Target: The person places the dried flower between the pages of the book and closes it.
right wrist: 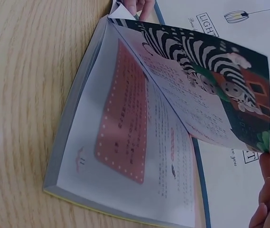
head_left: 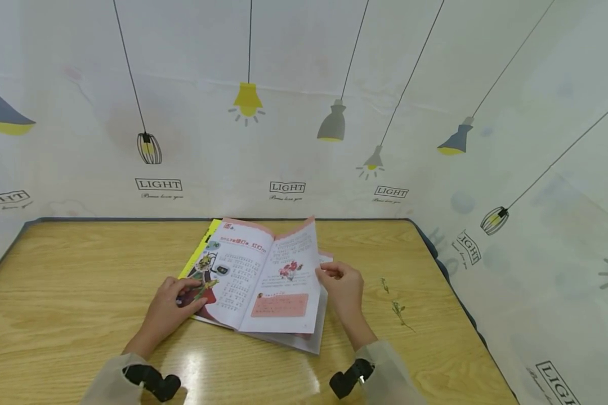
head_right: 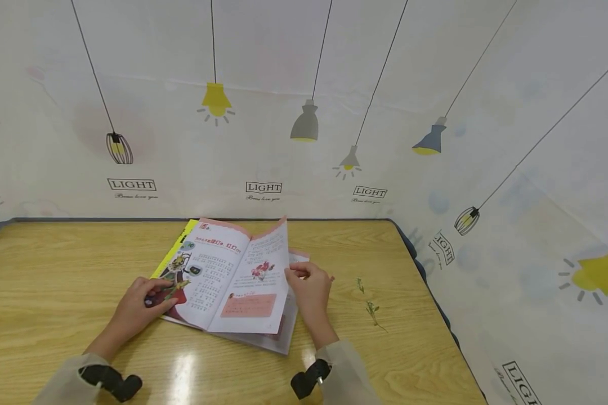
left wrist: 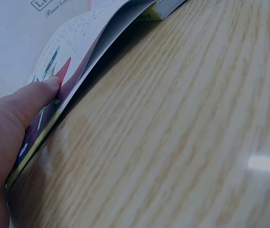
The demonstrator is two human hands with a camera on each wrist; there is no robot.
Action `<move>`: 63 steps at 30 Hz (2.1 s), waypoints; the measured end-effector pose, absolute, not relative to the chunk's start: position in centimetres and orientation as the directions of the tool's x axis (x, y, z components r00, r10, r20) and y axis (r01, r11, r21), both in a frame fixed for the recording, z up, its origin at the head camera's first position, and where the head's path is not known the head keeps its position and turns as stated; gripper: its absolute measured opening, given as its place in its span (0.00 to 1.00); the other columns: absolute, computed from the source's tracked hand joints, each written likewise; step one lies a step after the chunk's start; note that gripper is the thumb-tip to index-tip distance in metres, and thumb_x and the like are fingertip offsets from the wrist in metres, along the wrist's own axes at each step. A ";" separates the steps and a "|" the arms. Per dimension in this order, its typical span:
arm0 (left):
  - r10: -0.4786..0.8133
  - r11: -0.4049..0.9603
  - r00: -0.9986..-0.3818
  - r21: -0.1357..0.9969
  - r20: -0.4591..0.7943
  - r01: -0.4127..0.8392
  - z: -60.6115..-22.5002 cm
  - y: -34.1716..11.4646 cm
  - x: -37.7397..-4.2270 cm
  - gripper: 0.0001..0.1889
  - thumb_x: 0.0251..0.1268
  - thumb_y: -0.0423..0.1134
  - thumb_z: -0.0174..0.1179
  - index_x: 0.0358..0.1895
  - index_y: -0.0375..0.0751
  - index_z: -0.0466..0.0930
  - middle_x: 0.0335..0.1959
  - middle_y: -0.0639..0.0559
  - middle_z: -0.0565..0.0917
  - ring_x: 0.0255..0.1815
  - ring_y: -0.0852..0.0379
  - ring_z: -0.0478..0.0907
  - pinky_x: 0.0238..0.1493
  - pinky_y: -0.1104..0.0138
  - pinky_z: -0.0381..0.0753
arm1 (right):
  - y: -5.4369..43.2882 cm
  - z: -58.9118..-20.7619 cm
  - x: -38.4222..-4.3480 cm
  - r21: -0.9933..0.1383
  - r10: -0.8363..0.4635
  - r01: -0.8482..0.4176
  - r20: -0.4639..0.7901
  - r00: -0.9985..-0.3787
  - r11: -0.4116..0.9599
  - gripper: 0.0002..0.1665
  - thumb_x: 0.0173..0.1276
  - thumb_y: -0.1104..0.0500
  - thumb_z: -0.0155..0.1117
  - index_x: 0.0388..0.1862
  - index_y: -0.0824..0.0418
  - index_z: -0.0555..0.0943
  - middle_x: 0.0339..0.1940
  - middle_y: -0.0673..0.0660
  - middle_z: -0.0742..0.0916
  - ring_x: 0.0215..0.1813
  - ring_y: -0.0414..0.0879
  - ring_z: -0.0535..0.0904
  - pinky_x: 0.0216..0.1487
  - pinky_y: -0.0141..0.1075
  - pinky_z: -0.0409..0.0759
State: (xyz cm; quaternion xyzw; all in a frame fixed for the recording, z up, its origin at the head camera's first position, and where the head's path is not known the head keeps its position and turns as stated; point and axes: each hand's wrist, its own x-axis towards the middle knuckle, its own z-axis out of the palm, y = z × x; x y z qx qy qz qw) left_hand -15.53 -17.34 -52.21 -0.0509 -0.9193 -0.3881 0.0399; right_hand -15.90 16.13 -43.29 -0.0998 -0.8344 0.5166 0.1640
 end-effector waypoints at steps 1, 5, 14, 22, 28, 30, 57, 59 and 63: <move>0.061 0.695 -0.992 0.708 0.114 0.125 -52.3 -17.4 -15.5 0.26 0.53 0.54 0.64 0.51 0.41 0.77 0.38 0.45 0.67 0.37 0.51 0.65 0.38 0.60 0.64 | 16.1 -43.2 -15.9 -0.895 0.334 -0.010 0.177 -0.926 0.447 0.06 0.51 0.63 0.71 0.27 0.64 0.85 0.20 0.54 0.82 0.24 0.41 0.74 0.23 0.29 0.71; 0.065 0.697 -0.991 0.705 0.116 0.129 -52.4 -17.4 -15.5 0.26 0.53 0.54 0.65 0.51 0.41 0.77 0.38 0.45 0.67 0.37 0.51 0.65 0.38 0.60 0.65 | 15.8 -42.8 -15.9 -0.898 0.331 -0.024 0.187 -0.925 0.439 0.06 0.51 0.63 0.71 0.27 0.65 0.85 0.20 0.54 0.82 0.25 0.41 0.75 0.24 0.29 0.72; 0.067 0.696 -0.990 0.706 0.122 0.133 -52.6 -17.5 -15.6 0.26 0.53 0.53 0.65 0.51 0.41 0.77 0.37 0.46 0.67 0.37 0.51 0.64 0.37 0.60 0.64 | 15.0 -42.2 -16.5 -0.925 0.325 -0.047 0.179 -0.929 0.377 0.06 0.50 0.65 0.71 0.27 0.67 0.85 0.21 0.55 0.83 0.25 0.40 0.75 0.23 0.27 0.72; 0.068 0.693 -0.988 0.706 0.139 0.146 -52.4 -17.5 -15.5 0.25 0.53 0.53 0.65 0.51 0.41 0.77 0.37 0.46 0.68 0.37 0.52 0.64 0.38 0.60 0.64 | 14.3 -41.3 -16.8 -0.914 0.330 -0.015 0.162 -0.930 0.406 0.05 0.49 0.61 0.71 0.28 0.59 0.86 0.21 0.49 0.83 0.25 0.39 0.76 0.43 0.36 0.63; 0.066 0.693 -0.988 0.707 0.138 0.145 -52.4 -17.5 -15.6 0.25 0.53 0.53 0.65 0.50 0.42 0.77 0.37 0.46 0.68 0.37 0.52 0.65 0.38 0.60 0.65 | 13.5 -40.7 -17.2 -0.937 0.292 -0.059 0.166 -0.942 0.343 0.06 0.50 0.65 0.69 0.29 0.64 0.86 0.21 0.54 0.84 0.24 0.39 0.76 0.25 0.30 0.74; 0.065 0.690 -0.988 0.709 0.137 0.144 -52.5 -17.5 -15.6 0.25 0.53 0.53 0.65 0.50 0.41 0.77 0.37 0.46 0.68 0.36 0.52 0.65 0.38 0.60 0.65 | 13.2 -40.5 -17.3 -0.941 0.294 -0.060 0.164 -0.941 0.334 0.05 0.50 0.66 0.68 0.29 0.65 0.86 0.21 0.54 0.84 0.24 0.39 0.76 0.24 0.28 0.74; 0.072 0.683 -0.985 0.712 0.158 0.164 -52.2 -17.4 -15.4 0.23 0.53 0.50 0.66 0.50 0.41 0.77 0.36 0.46 0.68 0.35 0.53 0.65 0.37 0.59 0.66 | 10.5 -38.6 -17.9 -0.949 0.268 -0.049 0.137 -0.954 0.312 0.07 0.52 0.62 0.71 0.29 0.64 0.86 0.22 0.55 0.84 0.25 0.42 0.78 0.25 0.31 0.74; 0.072 0.685 -0.984 0.710 0.160 0.166 -52.2 -17.5 -15.4 0.23 0.53 0.50 0.66 0.49 0.41 0.77 0.36 0.46 0.68 0.35 0.53 0.65 0.37 0.59 0.66 | 10.3 -38.6 -18.0 -0.950 0.263 -0.051 0.136 -0.955 0.309 0.07 0.52 0.62 0.71 0.29 0.64 0.86 0.22 0.55 0.84 0.25 0.42 0.78 0.26 0.31 0.74; 0.071 0.686 -0.985 0.709 0.159 0.163 -52.3 -17.6 -15.4 0.24 0.53 0.51 0.66 0.50 0.41 0.77 0.36 0.46 0.68 0.35 0.53 0.65 0.37 0.59 0.66 | 9.8 -38.5 -18.2 -0.950 0.264 -0.050 0.136 -0.955 0.309 0.07 0.51 0.61 0.72 0.29 0.63 0.86 0.22 0.54 0.84 0.24 0.41 0.78 0.27 0.31 0.75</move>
